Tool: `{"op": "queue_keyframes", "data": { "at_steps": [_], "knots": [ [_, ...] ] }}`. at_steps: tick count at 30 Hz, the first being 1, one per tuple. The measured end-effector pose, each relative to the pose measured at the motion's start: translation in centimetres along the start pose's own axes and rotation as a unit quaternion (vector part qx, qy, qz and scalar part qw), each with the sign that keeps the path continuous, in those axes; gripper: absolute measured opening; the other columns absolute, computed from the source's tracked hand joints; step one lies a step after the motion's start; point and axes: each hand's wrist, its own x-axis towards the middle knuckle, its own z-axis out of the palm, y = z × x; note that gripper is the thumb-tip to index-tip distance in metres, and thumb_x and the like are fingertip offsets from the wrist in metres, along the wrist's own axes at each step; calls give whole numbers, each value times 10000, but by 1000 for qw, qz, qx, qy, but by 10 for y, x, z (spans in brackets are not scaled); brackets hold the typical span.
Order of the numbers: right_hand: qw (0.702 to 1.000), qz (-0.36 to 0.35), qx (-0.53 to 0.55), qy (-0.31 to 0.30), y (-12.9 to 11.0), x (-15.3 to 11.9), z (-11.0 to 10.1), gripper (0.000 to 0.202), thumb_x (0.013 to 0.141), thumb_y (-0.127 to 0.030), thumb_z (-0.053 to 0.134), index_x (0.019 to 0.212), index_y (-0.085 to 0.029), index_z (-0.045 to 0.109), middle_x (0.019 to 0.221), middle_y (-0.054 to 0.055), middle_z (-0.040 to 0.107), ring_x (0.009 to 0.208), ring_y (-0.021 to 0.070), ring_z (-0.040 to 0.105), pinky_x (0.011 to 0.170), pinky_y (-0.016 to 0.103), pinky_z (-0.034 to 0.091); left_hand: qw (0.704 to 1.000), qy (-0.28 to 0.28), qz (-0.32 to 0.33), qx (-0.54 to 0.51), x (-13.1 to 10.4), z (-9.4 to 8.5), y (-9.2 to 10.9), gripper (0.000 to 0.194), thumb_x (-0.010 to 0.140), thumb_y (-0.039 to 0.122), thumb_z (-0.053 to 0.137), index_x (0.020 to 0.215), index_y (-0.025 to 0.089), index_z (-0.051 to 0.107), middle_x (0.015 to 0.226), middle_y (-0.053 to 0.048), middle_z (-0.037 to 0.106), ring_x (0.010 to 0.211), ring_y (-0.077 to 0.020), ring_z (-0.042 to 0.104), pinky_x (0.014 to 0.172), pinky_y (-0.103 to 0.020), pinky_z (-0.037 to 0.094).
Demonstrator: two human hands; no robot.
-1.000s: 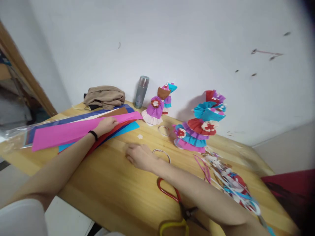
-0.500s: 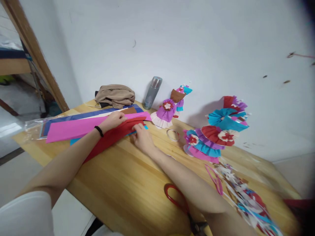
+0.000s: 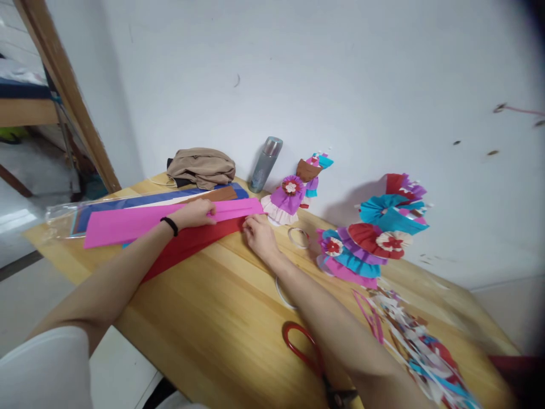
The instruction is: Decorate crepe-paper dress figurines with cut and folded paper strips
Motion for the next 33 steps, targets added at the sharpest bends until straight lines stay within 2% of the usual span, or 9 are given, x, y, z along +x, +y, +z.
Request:
{"op": "queue_keyframes", "data": {
  "at_steps": [3, 6, 10, 15, 20, 26, 30, 33],
  "knots": [
    [1000, -15, 0, -14, 1, -1, -1, 200, 870, -76, 474, 927, -165, 644, 1016, 87, 632, 917, 189, 577, 824, 291, 445, 998, -24, -3, 60, -1, 0, -1, 194, 774, 287, 637, 887, 130, 653, 994, -140, 683, 899, -260, 615, 787, -323, 461],
    [999, -25, -6, -34, -3, 0, 1, 227, 866, -84, 509, 1040, -154, 638, 1085, 92, 637, 949, 187, 588, 828, 285, 450, 994, -35, -4, 105, -2, 1, 3, 179, 803, 250, 609, 909, 115, 659, 1055, -175, 677, 970, -294, 620, 832, -353, 464],
    [997, -34, -28, -69, -11, 7, 8, 244, 878, -97, 545, 1083, -157, 664, 1142, 102, 646, 1018, 201, 599, 869, 299, 450, 989, -31, -19, 143, -2, 3, 9, 223, 876, 185, 481, 957, 109, 674, 1090, -188, 690, 1012, -296, 638, 851, -361, 469],
    [992, -41, -67, -100, -18, 17, 14, 245, 921, -152, 547, 1125, -174, 681, 1142, 107, 650, 1063, 207, 598, 882, 296, 436, 984, 1, -69, 164, 0, 5, 8, 294, 927, 199, 397, 970, 112, 675, 1014, -187, 722, 957, -290, 676, 787, -344, 475],
    [988, -38, -97, -117, -21, 23, 15, 251, 958, -157, 470, 1016, -166, 714, 1079, 107, 668, 964, 189, 622, 783, 278, 432, 974, 62, -127, 176, 1, 0, 3, 375, 971, 256, 323, 1139, 99, 619, 1023, -220, 712, 963, -336, 688, 752, -365, 466],
    [990, -30, -118, -75, -34, 26, 2, 269, 990, -152, 389, 1128, -159, 621, 1119, 113, 654, 886, 189, 635, 718, 286, 425, 963, 106, -163, 186, -1, -8, 0, 446, 995, 287, 241, 1133, 84, 614, 987, -243, 699, 975, -381, 683, 764, -399, 467],
    [991, -45, -117, -49, -44, 26, -14, 273, 1011, -156, 350, 1147, -166, 586, 1137, 113, 651, 909, 198, 645, 747, 295, 451, 966, 103, -159, 174, -1, -8, -2, 419, 979, 254, 268, 1114, 83, 627, 986, -248, 703, 954, -379, 688, 760, -407, 476],
    [990, -73, -109, -46, -50, 14, -27, 269, 981, -101, 381, 1125, -170, 598, 1137, 114, 657, 981, 197, 643, 815, 295, 479, 974, 90, -144, 151, -1, -8, -1, 360, 943, 256, 359, 1059, 91, 657, 996, -240, 712, 959, -376, 686, 775, -407, 480]
  ]
}}
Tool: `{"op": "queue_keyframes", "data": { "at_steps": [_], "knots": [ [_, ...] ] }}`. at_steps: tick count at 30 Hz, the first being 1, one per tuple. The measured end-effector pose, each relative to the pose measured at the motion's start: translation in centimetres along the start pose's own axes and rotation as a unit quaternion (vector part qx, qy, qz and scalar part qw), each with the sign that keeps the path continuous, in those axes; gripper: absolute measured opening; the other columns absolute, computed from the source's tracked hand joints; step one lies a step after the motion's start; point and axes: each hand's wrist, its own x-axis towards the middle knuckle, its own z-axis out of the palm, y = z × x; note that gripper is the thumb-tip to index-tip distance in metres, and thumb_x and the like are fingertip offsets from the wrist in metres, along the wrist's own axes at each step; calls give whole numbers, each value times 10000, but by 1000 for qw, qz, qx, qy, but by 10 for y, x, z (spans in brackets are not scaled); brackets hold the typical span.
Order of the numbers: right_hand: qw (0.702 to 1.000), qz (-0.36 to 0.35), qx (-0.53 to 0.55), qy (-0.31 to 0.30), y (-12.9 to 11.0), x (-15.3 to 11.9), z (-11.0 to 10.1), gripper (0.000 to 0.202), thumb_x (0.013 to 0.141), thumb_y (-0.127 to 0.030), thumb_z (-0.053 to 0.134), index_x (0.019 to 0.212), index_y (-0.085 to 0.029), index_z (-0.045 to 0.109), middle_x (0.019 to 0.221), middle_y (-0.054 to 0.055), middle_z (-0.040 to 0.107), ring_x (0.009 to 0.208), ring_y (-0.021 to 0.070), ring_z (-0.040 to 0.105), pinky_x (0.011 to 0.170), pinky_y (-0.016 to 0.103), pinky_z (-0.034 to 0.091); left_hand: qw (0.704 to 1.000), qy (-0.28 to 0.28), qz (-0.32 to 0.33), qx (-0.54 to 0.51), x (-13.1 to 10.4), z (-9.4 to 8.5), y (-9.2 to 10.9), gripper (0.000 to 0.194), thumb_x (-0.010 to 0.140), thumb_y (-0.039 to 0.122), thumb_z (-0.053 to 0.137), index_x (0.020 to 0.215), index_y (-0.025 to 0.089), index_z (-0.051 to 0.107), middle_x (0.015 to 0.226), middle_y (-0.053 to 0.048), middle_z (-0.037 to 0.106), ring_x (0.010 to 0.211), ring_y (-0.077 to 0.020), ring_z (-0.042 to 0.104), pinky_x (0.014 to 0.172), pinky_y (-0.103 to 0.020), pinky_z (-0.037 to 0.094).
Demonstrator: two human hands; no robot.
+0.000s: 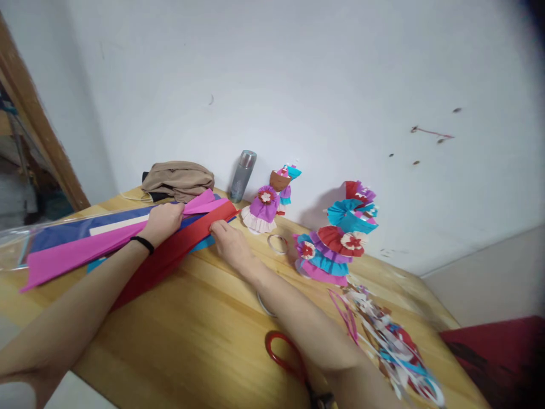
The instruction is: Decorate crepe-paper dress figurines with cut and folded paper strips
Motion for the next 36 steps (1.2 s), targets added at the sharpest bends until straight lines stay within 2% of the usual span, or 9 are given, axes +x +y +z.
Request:
{"op": "queue_keyframes", "data": {
  "at_steps": [4, 7, 11, 16, 19, 24, 29, 32, 36],
  "knots": [
    [999, -34, 16, 9, -8, -41, -14, 295, 943, -70, 432, 1164, -164, 603, 1281, 146, 622, 1126, 213, 623, 906, 318, 514, 997, -5, 48, -57, -2, -8, 12, 368, 928, 333, 430, 1130, 123, 654, 1153, -185, 701, 1062, -330, 651, 848, -369, 470],
    [994, -79, 44, 60, -15, -84, -20, 360, 933, -69, 426, 1257, -120, 575, 1311, 198, 617, 1171, 244, 627, 934, 357, 544, 979, -53, 125, -149, -13, -16, 34, 375, 946, 430, 402, 992, 174, 673, 1007, -72, 723, 923, -221, 645, 794, -276, 461],
    [994, -73, 36, 70, -23, -137, -24, 358, 934, -77, 438, 1260, -99, 584, 1280, 208, 649, 1141, 247, 663, 918, 340, 573, 883, -209, 208, -365, -37, -18, 71, 401, 914, 506, 413, 722, 170, 517, 709, -11, 538, 685, -156, 476, 630, -261, 373],
    [995, -37, 77, 53, -25, -183, -27, 328, 968, -140, 437, 1262, -141, 583, 1322, 168, 648, 1124, 224, 685, 845, 312, 606, 814, -333, 265, -395, -56, -5, 99, 344, 850, 432, 526, 643, 176, 426, 603, 34, 376, 583, -109, 347, 546, -255, 274],
    [990, 4, 111, 83, -12, -208, -33, 362, 972, -151, 441, 1319, -184, 538, 1406, 168, 585, 1165, 204, 667, 849, 312, 604, 807, -351, 273, -389, -58, -3, 106, 363, 830, 444, 560, 629, 182, 411, 581, 44, 338, 554, -101, 310, 521, -257, 229],
    [973, 120, 132, 150, 20, -253, -49, 274, 938, -118, 476, 1168, -207, 595, 1133, 133, 677, 1035, 206, 689, 825, 337, 591, 796, -392, 280, -366, -65, -16, 125, 320, 840, 413, 524, 645, 191, 400, 598, 41, 354, 549, -106, 337, 515, -254, 246],
    [969, 175, 177, 3, 11, -292, -67, 161, 894, -145, 542, 1019, -191, 633, 921, 85, 654, 774, 187, 652, 659, 304, 537, 760, -413, 342, -366, -69, -13, 146, 266, 801, 317, 541, 620, 180, 404, 592, 45, 341, 558, -99, 330, 523, -247, 248],
    [963, 155, 194, -100, -10, -309, -73, 280, 852, -159, 632, 1129, -202, 650, 1042, 94, 656, 947, 229, 649, 794, 349, 547, 733, -451, 382, -338, -66, -9, 156, 247, 778, 300, 572, 624, 175, 424, 582, 52, 326, 546, -93, 320, 515, -246, 232],
    [970, 137, 169, -106, -21, -326, -74, 377, 903, -97, 539, 1253, -205, 629, 1147, 120, 644, 1046, 242, 628, 851, 360, 541, 715, -495, 402, -287, -65, -1, 164, 211, 785, 300, 563, 657, 169, 457, 596, 45, 357, 557, -100, 347, 529, -248, 246]
  ]
}}
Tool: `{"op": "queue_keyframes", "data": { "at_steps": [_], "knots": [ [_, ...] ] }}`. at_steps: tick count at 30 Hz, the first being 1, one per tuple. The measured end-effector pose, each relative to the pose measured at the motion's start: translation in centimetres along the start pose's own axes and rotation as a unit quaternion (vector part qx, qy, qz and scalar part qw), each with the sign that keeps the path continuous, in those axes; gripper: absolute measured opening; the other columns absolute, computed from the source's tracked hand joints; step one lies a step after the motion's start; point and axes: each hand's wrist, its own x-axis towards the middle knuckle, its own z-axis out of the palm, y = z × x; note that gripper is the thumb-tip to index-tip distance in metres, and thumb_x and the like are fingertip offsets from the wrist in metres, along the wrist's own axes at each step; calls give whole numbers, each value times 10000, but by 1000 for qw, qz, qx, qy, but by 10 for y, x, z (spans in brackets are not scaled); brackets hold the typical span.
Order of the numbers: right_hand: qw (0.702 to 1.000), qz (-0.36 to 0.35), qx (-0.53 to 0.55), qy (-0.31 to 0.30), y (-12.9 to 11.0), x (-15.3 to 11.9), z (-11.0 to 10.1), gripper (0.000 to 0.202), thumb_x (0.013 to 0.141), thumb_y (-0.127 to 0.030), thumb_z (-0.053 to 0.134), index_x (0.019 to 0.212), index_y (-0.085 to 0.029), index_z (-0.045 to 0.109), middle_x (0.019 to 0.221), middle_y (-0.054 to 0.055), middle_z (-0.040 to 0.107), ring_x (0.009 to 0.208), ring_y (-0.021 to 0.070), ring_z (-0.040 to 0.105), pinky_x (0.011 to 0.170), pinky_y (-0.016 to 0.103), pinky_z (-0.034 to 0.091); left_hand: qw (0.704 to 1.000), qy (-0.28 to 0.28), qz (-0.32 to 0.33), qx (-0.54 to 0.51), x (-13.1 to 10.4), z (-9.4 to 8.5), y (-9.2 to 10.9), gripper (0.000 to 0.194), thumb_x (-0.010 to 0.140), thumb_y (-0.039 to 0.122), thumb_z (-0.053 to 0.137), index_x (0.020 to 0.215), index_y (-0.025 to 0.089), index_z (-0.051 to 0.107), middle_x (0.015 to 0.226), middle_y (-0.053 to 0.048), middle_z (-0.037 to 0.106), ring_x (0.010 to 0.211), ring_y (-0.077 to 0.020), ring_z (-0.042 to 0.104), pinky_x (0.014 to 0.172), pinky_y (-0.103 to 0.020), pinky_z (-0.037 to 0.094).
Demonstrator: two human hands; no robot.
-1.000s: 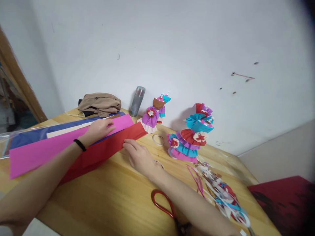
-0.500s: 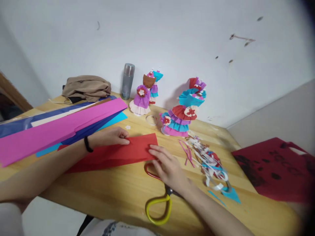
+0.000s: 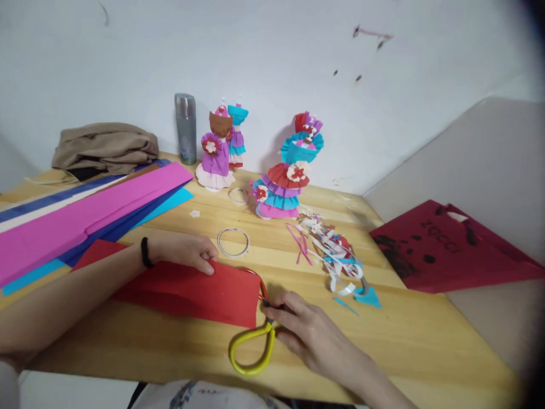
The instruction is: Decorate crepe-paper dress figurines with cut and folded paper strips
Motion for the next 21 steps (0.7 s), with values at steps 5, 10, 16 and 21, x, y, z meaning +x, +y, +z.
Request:
{"op": "queue_keyframes", "data": {
  "at_steps": [5, 10, 16, 21],
  "knots": [
    [997, -33, -58, 36, 22, -8, -1, 316, 942, -49, 455, 1088, -201, 690, 1064, 101, 689, 965, 228, 636, 798, 361, 539, 996, 35, 14, 76, 3, 12, -1, 262, 786, 253, 568, 624, 175, 377, 599, 37, 347, 581, -106, 351, 563, -259, 243],
    [990, -5, -77, 115, 25, -6, 0, 306, 863, 18, 434, 842, -172, 672, 1121, 123, 681, 998, 238, 638, 814, 374, 562, 985, 102, 16, 142, -2, 24, 5, 177, 814, 218, 540, 652, 165, 491, 641, 6, 524, 618, -128, 463, 587, -253, 279],
    [968, 103, -114, 199, 16, -16, 31, 316, 807, -152, 617, 1120, -172, 650, 1103, 150, 650, 994, 272, 672, 838, 409, 602, 968, 181, -2, 176, -2, 29, 1, 237, 900, 253, 500, 688, 167, 563, 713, -23, 638, 687, -158, 562, 611, -246, 310],
    [944, 182, -183, 205, 30, -39, 49, 328, 904, -220, 559, 1225, -193, 619, 1082, 121, 704, 932, 232, 727, 784, 324, 626, 934, 242, -10, 261, 2, 39, -9, 277, 957, 333, 501, 765, 171, 620, 743, -31, 692, 676, -175, 599, 580, -269, 281]
  ]
}}
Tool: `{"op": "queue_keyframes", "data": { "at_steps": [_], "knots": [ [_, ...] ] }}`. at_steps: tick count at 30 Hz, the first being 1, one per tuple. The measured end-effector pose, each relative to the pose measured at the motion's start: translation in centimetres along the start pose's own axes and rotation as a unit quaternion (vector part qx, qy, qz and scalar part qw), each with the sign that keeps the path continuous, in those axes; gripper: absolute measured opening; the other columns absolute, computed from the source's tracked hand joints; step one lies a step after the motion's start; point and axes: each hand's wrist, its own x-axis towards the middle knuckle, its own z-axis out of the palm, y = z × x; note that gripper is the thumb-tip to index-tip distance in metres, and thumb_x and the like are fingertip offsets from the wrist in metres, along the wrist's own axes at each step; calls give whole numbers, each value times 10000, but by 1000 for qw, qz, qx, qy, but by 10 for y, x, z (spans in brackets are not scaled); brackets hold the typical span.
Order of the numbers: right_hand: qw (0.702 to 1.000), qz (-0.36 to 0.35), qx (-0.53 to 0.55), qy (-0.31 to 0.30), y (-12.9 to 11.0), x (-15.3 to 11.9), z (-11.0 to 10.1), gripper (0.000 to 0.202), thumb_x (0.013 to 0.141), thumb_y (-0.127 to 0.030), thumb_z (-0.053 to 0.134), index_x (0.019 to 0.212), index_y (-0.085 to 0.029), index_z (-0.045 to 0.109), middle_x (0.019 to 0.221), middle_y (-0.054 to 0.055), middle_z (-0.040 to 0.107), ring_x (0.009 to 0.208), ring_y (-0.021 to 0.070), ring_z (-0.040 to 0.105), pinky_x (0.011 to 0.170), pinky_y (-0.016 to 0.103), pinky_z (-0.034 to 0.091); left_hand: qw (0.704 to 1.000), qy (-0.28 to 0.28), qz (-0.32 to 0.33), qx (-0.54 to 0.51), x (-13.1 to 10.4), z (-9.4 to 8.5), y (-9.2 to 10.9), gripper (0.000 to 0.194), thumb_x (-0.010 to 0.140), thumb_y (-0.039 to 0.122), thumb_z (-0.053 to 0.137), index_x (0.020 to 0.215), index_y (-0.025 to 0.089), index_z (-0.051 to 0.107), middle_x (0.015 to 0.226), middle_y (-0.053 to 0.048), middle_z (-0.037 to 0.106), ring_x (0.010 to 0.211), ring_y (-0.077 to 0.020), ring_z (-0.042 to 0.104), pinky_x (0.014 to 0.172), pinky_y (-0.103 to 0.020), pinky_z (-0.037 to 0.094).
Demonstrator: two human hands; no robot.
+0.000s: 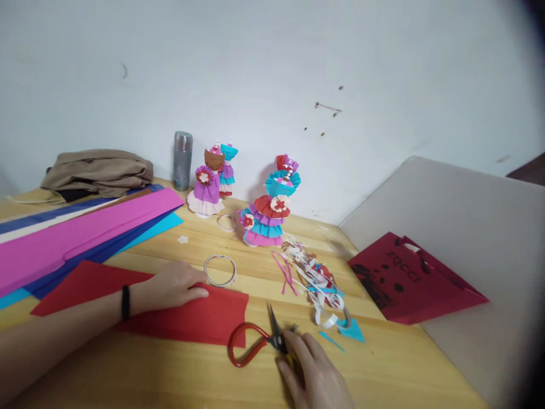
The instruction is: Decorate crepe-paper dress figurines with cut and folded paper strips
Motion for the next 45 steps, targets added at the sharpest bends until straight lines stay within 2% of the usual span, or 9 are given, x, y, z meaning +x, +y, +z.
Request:
{"op": "queue_keyframes", "data": {
  "at_steps": [8, 12, 19, 22, 27, 32, 35, 41, 45],
  "knots": [
    [995, -3, -98, -22, 7, -2, -9, 169, 906, -291, 581, 1038, -232, 669, 910, 70, 710, 763, 233, 732, 616, 310, 597, 993, 15, 41, 110, -1, 18, 8, 274, 981, 370, 522, 834, 170, 637, 785, -50, 716, 708, -212, 654, 584, -299, 320],
    [985, 27, -157, -59, 4, 4, -14, 237, 894, -130, 497, 1026, -205, 679, 789, 48, 684, 532, 191, 682, 414, 248, 451, 995, 30, 20, 96, 0, 19, 7, 241, 982, 341, 525, 882, 164, 653, 855, -61, 716, 786, -225, 655, 639, -303, 380],
    [1000, 1, -20, 16, 10, 19, -29, 298, 987, -219, 402, 905, -145, 679, 853, 111, 687, 673, 190, 677, 599, 278, 518, 979, 105, 113, 135, 1, 21, 6, 246, 1004, 295, 476, 974, 128, 654, 1039, -107, 680, 962, -238, 593, 828, -345, 438],
    [999, 25, -30, -22, 3, 17, -28, 272, 962, -285, 472, 1081, -131, 662, 886, 111, 680, 688, 216, 669, 592, 305, 509, 973, 65, 159, 154, -3, 18, 18, 310, 996, 382, 489, 903, 135, 652, 945, -91, 671, 890, -234, 572, 791, -352, 430],
    [992, 64, -81, -74, 4, 15, -21, 389, 913, -137, 396, 1233, -155, 617, 902, 118, 680, 710, 243, 660, 598, 329, 482, 969, -1, 171, 177, -10, 19, 43, 377, 912, 491, 609, 957, 120, 655, 1003, -121, 656, 931, -267, 547, 756, -369, 425],
    [991, 97, 89, -36, 20, 22, -24, 338, 926, -257, 443, 1210, -189, 613, 1038, 138, 687, 851, 272, 681, 721, 391, 535, 964, -6, 170, 204, -13, 23, 51, 251, 951, 349, 579, 960, 108, 649, 1013, -137, 652, 935, -281, 545, 678, -361, 400],
    [953, 134, 271, -22, 22, 34, -27, 339, 911, -374, 530, 1208, -232, 609, 1072, 123, 689, 913, 272, 684, 730, 383, 549, 965, 13, 179, 190, -14, 24, 48, 222, 970, 318, 548, 897, 133, 645, 968, -116, 655, 911, -262, 541, 661, -352, 390],
    [790, 180, 580, -80, 10, 81, -37, 448, 769, -547, 667, 1135, -291, 626, 898, 71, 649, 647, 206, 588, 557, 345, 474, 973, 50, 172, 148, -12, 26, 43, 257, 971, 332, 550, 817, 140, 625, 907, -100, 653, 857, -229, 536, 668, -338, 406],
    [749, 133, 638, -122, 2, 113, -35, 760, 579, -724, 697, 1190, -286, 586, 965, 92, 612, 681, 220, 550, 609, 383, 472, 979, 59, 157, 113, -10, 30, 40, 290, 969, 376, 552, 813, 140, 611, 899, -92, 669, 850, -221, 544, 716, -341, 434]
  ]
}}
